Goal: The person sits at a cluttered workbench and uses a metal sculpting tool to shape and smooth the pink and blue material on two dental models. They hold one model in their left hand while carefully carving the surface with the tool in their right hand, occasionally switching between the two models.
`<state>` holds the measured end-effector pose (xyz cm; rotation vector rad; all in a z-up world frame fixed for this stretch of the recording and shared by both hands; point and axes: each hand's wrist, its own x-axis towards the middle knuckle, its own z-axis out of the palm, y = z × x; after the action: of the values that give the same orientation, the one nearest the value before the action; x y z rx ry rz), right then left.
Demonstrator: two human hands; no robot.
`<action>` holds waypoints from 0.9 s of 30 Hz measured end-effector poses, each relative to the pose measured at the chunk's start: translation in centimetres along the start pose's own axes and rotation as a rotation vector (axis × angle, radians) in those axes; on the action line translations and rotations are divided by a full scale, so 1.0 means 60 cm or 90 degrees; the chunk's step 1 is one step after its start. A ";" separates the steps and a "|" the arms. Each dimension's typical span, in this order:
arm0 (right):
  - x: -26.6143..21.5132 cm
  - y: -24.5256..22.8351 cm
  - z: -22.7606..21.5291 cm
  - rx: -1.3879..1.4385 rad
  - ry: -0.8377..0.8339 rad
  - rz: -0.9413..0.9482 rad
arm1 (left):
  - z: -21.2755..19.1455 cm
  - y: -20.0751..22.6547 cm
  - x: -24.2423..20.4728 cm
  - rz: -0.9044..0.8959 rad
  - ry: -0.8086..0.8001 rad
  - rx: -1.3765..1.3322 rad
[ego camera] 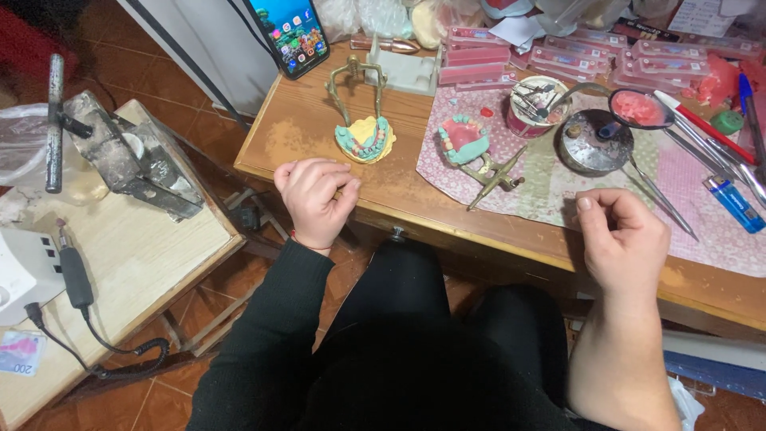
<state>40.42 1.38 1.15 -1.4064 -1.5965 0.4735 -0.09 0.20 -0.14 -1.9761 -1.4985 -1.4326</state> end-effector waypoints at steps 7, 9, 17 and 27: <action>-0.001 -0.012 0.000 -0.015 0.007 0.006 | 0.003 -0.001 -0.002 -0.004 -0.003 0.002; 0.001 -0.009 0.001 0.017 0.001 0.015 | 0.003 0.000 -0.002 -0.008 -0.002 -0.001; 0.002 -0.012 0.001 0.021 -0.006 0.031 | 0.002 0.001 -0.001 0.000 -0.004 0.007; 0.003 -0.012 0.000 0.014 -0.008 0.020 | 0.003 0.002 0.000 -0.002 -0.003 0.006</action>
<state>40.01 1.35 1.79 -1.4167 -1.5762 0.5171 0.08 0.26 -0.20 -1.9734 -1.5077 -1.4210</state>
